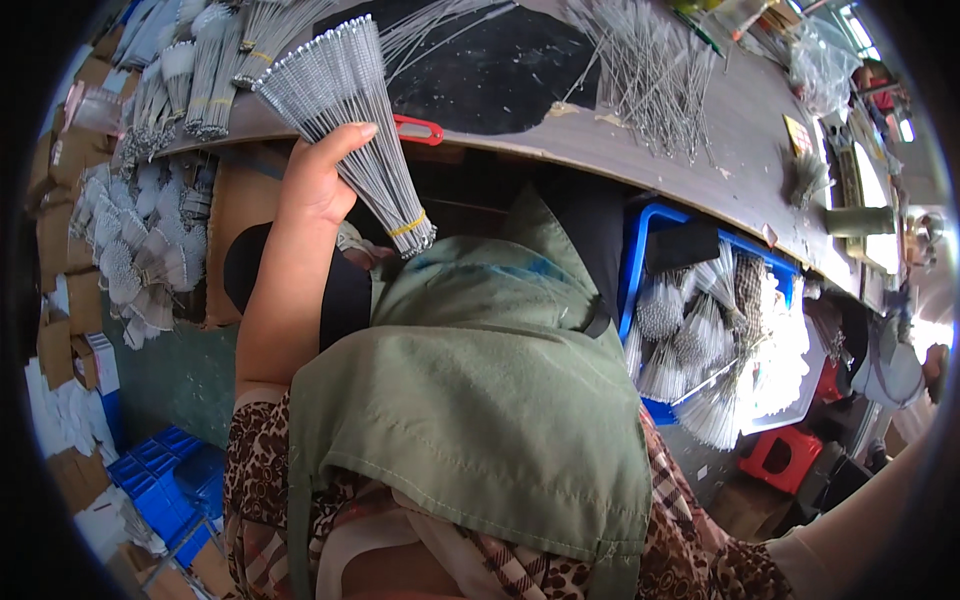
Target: The person trims the ends of bundled wire brushes using red-handled pliers. They repeatedly pick up bundles, align the wire tips, and snip protruding ends to create a uniform surface. The person also handles plastic bags and other items on the table while working.
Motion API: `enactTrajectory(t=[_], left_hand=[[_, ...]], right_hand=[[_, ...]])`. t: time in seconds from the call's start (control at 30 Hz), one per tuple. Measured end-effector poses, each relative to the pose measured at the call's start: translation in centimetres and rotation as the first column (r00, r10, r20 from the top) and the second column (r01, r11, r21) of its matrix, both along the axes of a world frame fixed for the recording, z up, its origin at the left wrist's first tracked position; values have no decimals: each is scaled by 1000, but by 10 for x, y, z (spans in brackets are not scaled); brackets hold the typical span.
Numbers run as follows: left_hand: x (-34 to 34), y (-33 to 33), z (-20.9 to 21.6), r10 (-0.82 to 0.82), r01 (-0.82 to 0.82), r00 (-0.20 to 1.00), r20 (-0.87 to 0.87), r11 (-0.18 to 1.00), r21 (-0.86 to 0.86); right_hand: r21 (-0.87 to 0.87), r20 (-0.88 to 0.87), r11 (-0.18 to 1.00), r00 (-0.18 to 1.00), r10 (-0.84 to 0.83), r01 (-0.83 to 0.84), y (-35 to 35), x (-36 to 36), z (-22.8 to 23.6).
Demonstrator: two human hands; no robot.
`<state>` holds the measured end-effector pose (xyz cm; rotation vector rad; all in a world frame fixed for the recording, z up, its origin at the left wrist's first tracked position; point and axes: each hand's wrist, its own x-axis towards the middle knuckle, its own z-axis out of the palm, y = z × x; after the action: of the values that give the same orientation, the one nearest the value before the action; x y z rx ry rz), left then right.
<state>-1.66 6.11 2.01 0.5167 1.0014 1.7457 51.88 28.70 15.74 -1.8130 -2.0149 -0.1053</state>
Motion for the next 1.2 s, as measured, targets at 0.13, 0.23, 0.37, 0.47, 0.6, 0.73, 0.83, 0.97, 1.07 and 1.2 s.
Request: enactTrajectory(t=[0.13,0.23,0.37,0.47,0.6,0.73,0.83,0.97,1.07,1.2], left_hand=[[0,-7,-2,9,-9,1000,18,1000,-17],[6,-5,2,81,-81,997,12,997,-2],[2,-14,-3,-29,30,999,-22,999,33],[3,-10,3,-88,94,995,-57,990,103],[-2,-14,2,-124,159,974,-188,970,185],[1,-12,1,-112,195,952,-284,939,285],[6,-15,6,-159,251,936,-313,926,282],[19,-41,17,-59,159,944,-326,944,290],[31,-44,13,-143,236,916,-376,947,216],[44,-51,2,-252,310,897,-363,945,108]], right_hand=[[-11,3,1000,1000,21,-21,0,-7,-2],[2,-18,1000,1000,9,-9,-11,-4,-4],[-27,-43,999,999,15,-17,-16,-6,-11],[-29,-54,999,998,24,-26,-15,-7,-8],[-15,-50,998,997,56,-57,-31,-18,-2],[72,-169,971,957,236,-227,-88,-83,36],[-73,-419,867,804,422,-493,-125,-164,54],[-437,-781,419,567,262,-796,-143,-279,9],[-572,-811,196,585,8,-796,-157,-323,-43],[-548,-835,9,546,-69,-836,-161,-350,-93]])
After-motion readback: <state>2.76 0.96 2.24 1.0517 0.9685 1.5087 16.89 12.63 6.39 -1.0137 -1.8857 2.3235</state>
